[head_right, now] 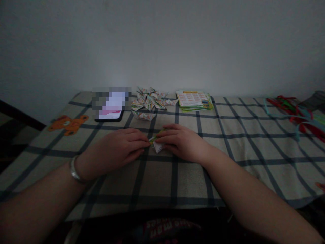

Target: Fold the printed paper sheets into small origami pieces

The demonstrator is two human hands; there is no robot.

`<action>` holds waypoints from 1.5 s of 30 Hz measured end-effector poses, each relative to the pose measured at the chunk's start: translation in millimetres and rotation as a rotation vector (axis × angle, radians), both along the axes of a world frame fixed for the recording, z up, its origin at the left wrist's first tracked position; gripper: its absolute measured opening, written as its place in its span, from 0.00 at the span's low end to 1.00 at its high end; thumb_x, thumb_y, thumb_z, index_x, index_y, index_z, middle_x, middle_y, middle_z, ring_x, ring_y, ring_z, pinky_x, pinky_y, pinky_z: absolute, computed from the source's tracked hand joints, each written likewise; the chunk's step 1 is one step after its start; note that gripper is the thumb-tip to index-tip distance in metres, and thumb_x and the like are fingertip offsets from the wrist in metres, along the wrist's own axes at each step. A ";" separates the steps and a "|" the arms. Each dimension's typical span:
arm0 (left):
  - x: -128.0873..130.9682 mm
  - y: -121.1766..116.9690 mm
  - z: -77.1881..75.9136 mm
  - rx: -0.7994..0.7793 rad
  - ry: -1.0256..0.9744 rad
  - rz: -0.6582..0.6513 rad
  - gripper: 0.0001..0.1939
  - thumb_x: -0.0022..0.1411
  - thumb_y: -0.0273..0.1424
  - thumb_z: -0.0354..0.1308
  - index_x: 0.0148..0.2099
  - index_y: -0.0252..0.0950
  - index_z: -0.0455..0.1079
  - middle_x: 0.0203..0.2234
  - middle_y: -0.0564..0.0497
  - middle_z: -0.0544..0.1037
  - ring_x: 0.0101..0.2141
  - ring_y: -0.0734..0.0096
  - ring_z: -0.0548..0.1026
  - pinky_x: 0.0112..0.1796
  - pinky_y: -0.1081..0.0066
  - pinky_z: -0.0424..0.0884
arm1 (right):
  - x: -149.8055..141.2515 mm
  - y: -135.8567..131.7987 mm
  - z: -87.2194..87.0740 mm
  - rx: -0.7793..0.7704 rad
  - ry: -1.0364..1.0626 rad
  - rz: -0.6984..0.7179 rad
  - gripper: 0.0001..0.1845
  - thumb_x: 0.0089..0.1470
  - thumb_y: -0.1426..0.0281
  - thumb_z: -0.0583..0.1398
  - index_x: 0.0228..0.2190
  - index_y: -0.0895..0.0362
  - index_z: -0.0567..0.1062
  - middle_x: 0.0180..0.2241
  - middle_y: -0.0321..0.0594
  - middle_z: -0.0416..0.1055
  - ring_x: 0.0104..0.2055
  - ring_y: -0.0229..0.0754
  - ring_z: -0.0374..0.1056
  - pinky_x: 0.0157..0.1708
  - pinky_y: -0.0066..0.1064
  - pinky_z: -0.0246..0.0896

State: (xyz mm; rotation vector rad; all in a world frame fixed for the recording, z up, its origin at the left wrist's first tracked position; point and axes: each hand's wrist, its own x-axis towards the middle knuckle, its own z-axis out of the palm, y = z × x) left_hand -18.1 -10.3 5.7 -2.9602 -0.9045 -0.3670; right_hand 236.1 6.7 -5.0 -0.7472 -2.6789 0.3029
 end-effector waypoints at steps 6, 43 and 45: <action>-0.2 -1.1 0.3 -0.003 0.005 0.006 0.11 0.64 0.26 0.54 0.46 0.38 0.75 0.41 0.49 0.78 0.43 0.64 0.73 0.46 0.62 0.72 | -2.3 -6.9 4.7 -0.127 0.035 -0.134 0.15 0.58 0.73 0.58 0.48 0.56 0.72 0.54 0.44 0.71 0.60 0.45 0.62 0.58 0.43 0.61; -5.1 -2.7 -1.4 -0.012 0.000 0.009 0.14 0.66 0.28 0.52 0.53 0.40 0.72 0.44 0.48 0.77 0.43 0.63 0.74 0.44 0.61 0.74 | -5.5 -0.4 -2.0 0.018 0.081 -0.238 0.13 0.58 0.70 0.59 0.44 0.59 0.79 0.47 0.47 0.75 0.47 0.45 0.72 0.48 0.38 0.68; -5.8 -2.2 -1.8 -0.004 0.001 -0.006 0.15 0.66 0.27 0.53 0.53 0.40 0.72 0.45 0.49 0.77 0.43 0.63 0.74 0.44 0.60 0.74 | -6.1 0.0 -3.4 0.007 0.100 -0.252 0.13 0.57 0.70 0.60 0.44 0.60 0.79 0.45 0.47 0.76 0.46 0.45 0.72 0.48 0.38 0.68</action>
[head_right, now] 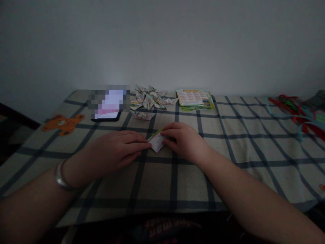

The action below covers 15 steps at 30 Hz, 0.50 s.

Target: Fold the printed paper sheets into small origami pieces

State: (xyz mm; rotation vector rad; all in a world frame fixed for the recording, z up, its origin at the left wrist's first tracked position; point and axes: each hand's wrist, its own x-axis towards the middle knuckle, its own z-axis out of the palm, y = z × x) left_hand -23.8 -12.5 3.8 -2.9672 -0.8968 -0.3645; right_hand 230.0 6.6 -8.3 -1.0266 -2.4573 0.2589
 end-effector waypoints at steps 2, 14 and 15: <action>-0.4 0.3 -0.8 0.004 -0.002 -0.008 0.15 0.66 0.27 0.53 0.53 0.40 0.72 0.44 0.48 0.77 0.44 0.63 0.74 0.44 0.60 0.74 | -0.5 0.1 -1.0 -0.017 0.026 -0.020 0.13 0.56 0.71 0.61 0.43 0.60 0.79 0.45 0.47 0.76 0.45 0.44 0.72 0.47 0.37 0.68; 0.3 -0.1 -2.7 0.034 -0.011 -0.026 0.16 0.65 0.26 0.54 0.53 0.39 0.72 0.46 0.47 0.75 0.46 0.62 0.72 0.46 0.60 0.73 | -0.3 3.4 3.8 -0.177 0.070 -0.156 0.14 0.53 0.74 0.61 0.42 0.54 0.80 0.36 0.40 0.75 0.33 0.37 0.69 0.32 0.29 0.64; 0.2 -0.1 -2.5 0.032 -0.006 -0.029 0.16 0.65 0.26 0.54 0.54 0.39 0.72 0.46 0.47 0.75 0.46 0.62 0.72 0.46 0.60 0.73 | -0.9 4.0 3.9 -0.196 0.064 -0.176 0.13 0.53 0.73 0.61 0.42 0.54 0.80 0.34 0.39 0.74 0.31 0.37 0.68 0.31 0.29 0.63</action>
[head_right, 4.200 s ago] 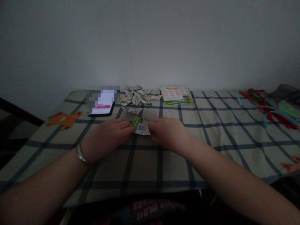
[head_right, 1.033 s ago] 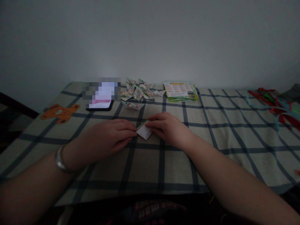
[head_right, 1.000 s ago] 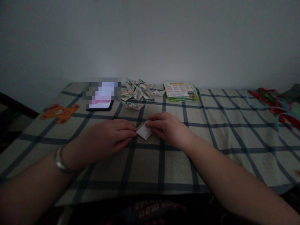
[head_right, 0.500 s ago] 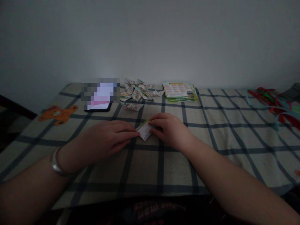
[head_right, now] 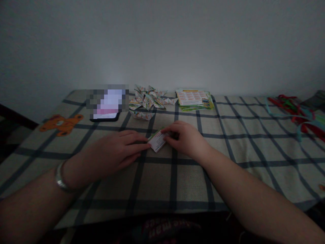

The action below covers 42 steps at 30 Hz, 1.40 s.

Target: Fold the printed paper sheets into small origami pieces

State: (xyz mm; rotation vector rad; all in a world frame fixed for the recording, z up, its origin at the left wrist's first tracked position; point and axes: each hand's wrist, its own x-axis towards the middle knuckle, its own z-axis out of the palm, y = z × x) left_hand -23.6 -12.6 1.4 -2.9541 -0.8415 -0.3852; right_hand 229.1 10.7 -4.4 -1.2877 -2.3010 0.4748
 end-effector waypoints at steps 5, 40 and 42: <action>1.3 -0.6 0.4 -0.015 0.013 0.033 0.16 0.66 0.27 0.53 0.54 0.40 0.72 0.47 0.47 0.75 0.46 0.62 0.72 0.47 0.60 0.73 | -5.7 3.8 -4.3 -0.019 0.014 -0.078 0.12 0.54 0.67 0.61 0.40 0.54 0.79 0.31 0.37 0.74 0.31 0.38 0.66 0.29 0.30 0.58; 4.3 -5.1 -0.6 -0.098 -0.026 0.100 0.24 0.63 0.29 0.55 0.61 0.38 0.62 0.52 0.46 0.73 0.51 0.59 0.69 0.51 0.58 0.68 | -2.9 2.1 -2.6 -0.140 -0.028 -0.083 0.13 0.50 0.63 0.64 0.37 0.55 0.75 0.24 0.33 0.70 0.23 0.35 0.61 0.22 0.27 0.51; 5.4 -5.3 -0.2 -0.118 -0.059 0.150 0.27 0.61 0.30 0.58 0.62 0.35 0.60 0.51 0.44 0.73 0.51 0.59 0.70 0.51 0.59 0.69 | 0.5 2.4 -3.4 -0.197 0.014 -0.038 0.11 0.50 0.62 0.65 0.34 0.55 0.73 0.24 0.32 0.70 0.24 0.35 0.63 0.21 0.26 0.51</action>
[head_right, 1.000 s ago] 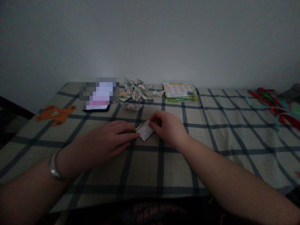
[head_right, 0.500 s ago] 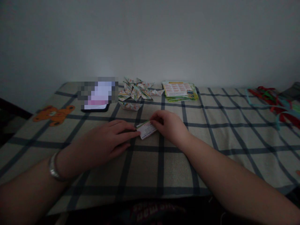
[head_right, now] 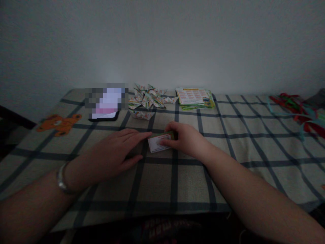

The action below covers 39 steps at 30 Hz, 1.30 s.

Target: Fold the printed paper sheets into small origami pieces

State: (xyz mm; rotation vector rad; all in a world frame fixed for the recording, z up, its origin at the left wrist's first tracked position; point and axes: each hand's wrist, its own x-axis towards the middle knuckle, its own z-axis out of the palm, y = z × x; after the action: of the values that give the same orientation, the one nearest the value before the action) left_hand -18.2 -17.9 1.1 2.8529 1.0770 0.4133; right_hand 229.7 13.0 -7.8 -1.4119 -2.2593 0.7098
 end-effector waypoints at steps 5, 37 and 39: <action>-1.0 3.7 0.2 -0.069 -0.050 -0.070 0.16 0.62 0.29 0.57 0.53 0.38 0.70 0.51 0.47 0.74 0.52 0.62 0.69 0.54 0.59 0.67 | 9.0 0.5 6.1 -0.005 -0.013 0.225 0.08 0.53 0.64 0.64 0.29 0.56 0.76 0.23 0.33 0.69 0.25 0.35 0.63 0.23 0.26 0.53; 1.3 -3.1 -0.5 0.073 0.087 -0.126 0.22 0.61 0.22 0.56 0.55 0.47 0.69 0.51 0.48 0.71 0.53 0.57 0.68 0.53 0.53 0.68 | 8.6 -8.5 21.0 0.151 -0.121 0.355 0.09 0.58 0.67 0.60 0.36 0.54 0.81 0.30 0.38 0.78 0.31 0.38 0.71 0.29 0.28 0.58; 1.0 -2.5 -0.7 0.064 0.087 -0.126 0.23 0.61 0.22 0.55 0.55 0.48 0.69 0.51 0.48 0.70 0.53 0.57 0.67 0.52 0.54 0.69 | 8.0 -7.6 19.5 0.090 -0.087 0.300 0.10 0.58 0.66 0.60 0.37 0.53 0.81 0.30 0.37 0.78 0.29 0.37 0.71 0.27 0.28 0.57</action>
State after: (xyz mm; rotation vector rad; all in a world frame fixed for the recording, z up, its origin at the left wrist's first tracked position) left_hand -17.2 -20.4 0.4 2.9995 0.9055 0.3235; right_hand 237.6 5.4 11.8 -1.0929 -2.5689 0.6364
